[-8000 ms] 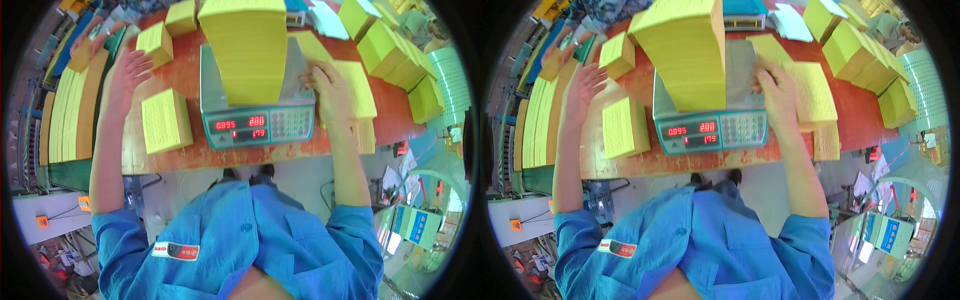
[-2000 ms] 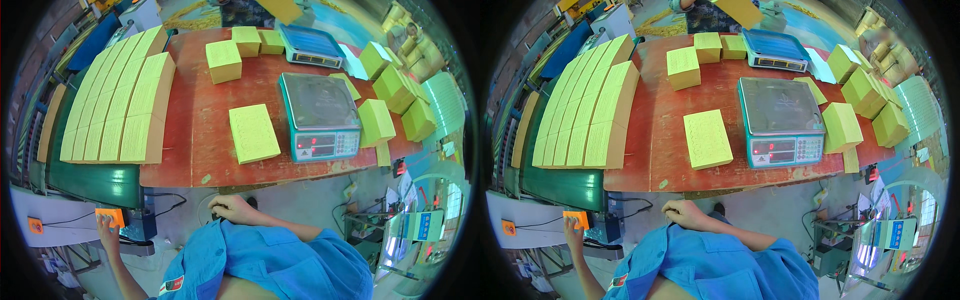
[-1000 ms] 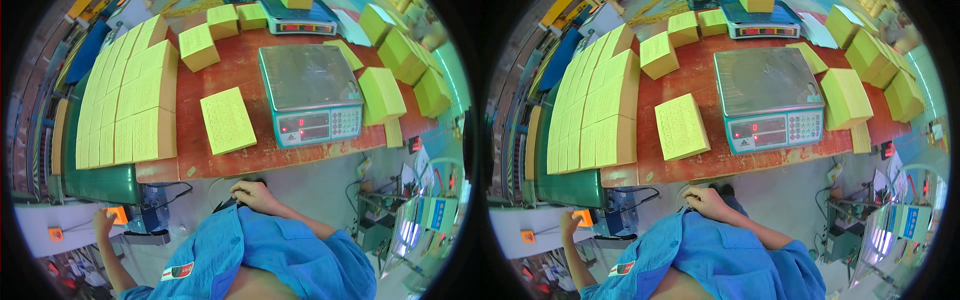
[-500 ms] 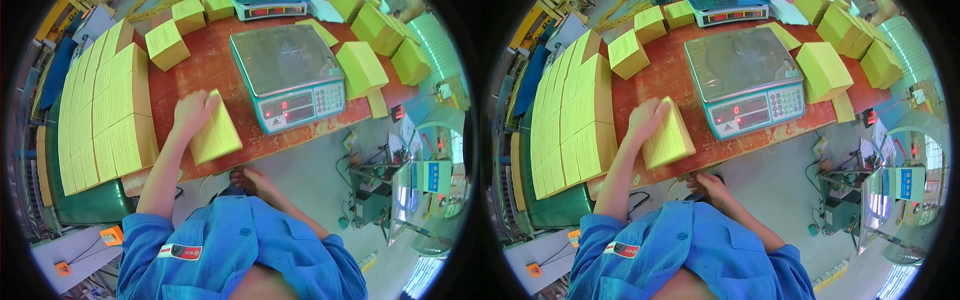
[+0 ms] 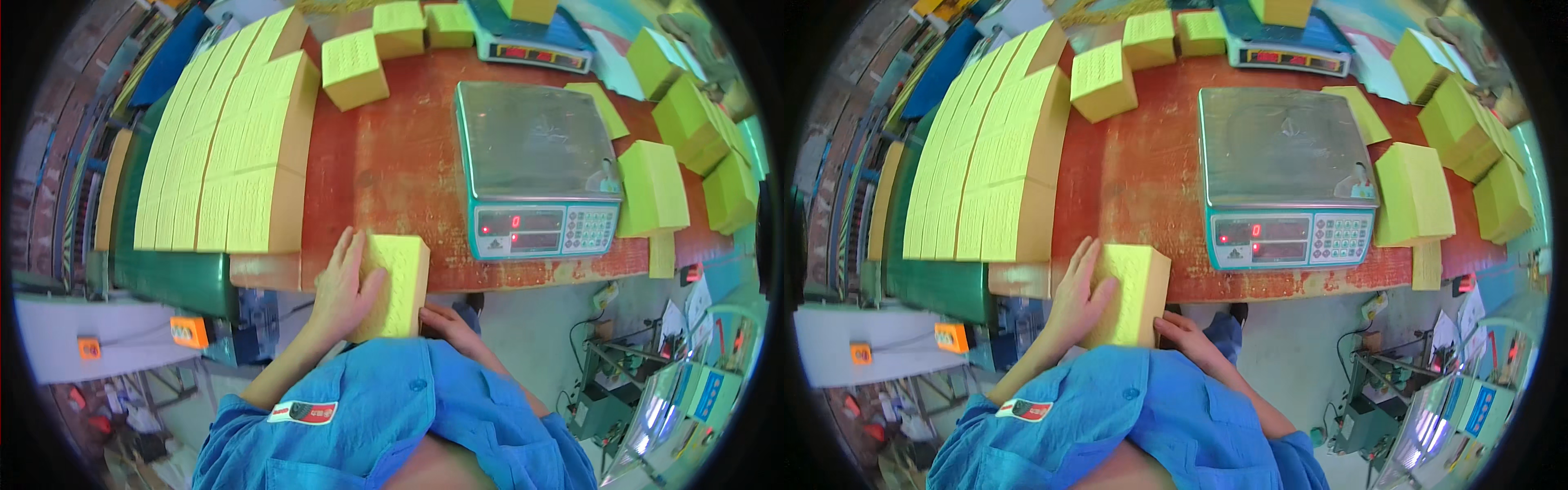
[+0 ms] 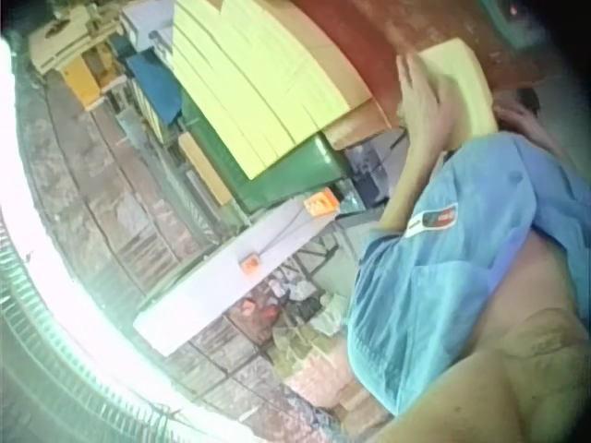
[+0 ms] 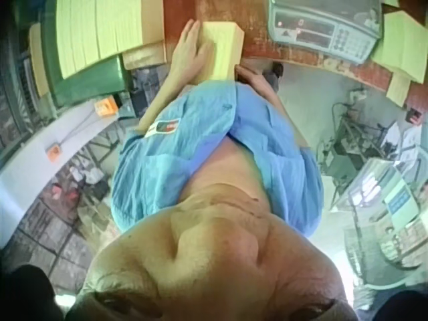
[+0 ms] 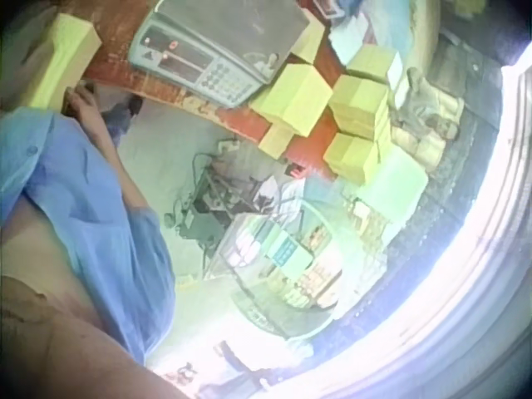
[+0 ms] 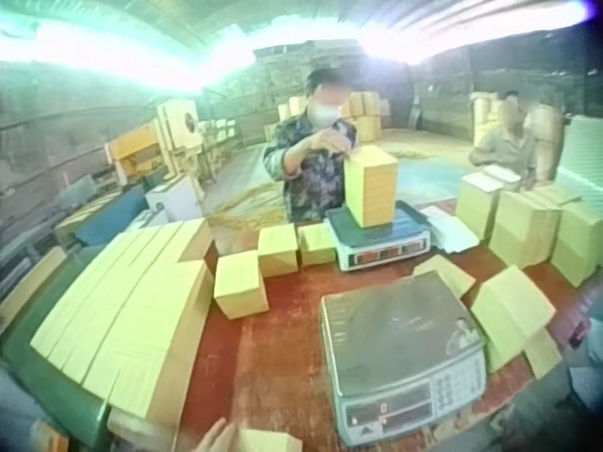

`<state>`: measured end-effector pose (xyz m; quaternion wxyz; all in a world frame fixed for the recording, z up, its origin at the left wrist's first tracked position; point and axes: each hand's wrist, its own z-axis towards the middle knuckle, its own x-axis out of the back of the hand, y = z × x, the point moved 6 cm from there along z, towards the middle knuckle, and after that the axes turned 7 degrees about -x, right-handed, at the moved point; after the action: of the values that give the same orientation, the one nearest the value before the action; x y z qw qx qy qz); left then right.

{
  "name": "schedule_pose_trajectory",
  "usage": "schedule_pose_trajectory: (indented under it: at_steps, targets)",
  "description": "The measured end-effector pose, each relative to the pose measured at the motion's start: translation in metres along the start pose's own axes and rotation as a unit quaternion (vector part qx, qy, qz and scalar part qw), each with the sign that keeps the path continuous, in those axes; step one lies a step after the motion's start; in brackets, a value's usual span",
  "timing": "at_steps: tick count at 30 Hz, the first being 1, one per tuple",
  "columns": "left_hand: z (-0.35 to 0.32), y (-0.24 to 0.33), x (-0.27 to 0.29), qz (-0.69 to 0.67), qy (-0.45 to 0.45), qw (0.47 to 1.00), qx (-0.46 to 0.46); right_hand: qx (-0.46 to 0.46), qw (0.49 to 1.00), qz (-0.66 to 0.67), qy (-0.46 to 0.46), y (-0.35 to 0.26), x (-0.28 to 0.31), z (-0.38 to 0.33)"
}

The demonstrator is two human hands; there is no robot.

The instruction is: The person weighs stacks of yellow sheets on a digital scale, adds and removes sheets by hand, stacks them on the table, and presses a control button panel to advance items on a conveyor.

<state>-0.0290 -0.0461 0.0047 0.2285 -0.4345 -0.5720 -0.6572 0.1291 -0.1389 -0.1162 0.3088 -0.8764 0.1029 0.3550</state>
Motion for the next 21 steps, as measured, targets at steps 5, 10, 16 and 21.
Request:
schedule_pose_trajectory:
  at_steps: [5, 10, 16, 21]
  targets:
    - [-0.007, -0.015, -0.006, -0.149, 0.104, 0.982, 0.047, 0.148, 0.919, -0.364, -0.037, -0.073, -0.009, -0.030]
    - [-0.011, -0.015, -0.041, -0.616, 0.174, 0.762, 0.091, 0.327, 0.817, -0.462, -0.112, -0.153, -0.018, -0.078]
    - [0.068, 0.069, -0.083, -0.702, 0.118, 0.701, 0.046, 0.504, 0.702, -0.502, 0.036, -0.206, -0.003, -0.150]
    - [0.105, 0.125, -0.119, -0.732, 0.054, 0.678, 0.039, 0.548, 0.643, -0.509, 0.166, -0.227, 0.036, -0.182]
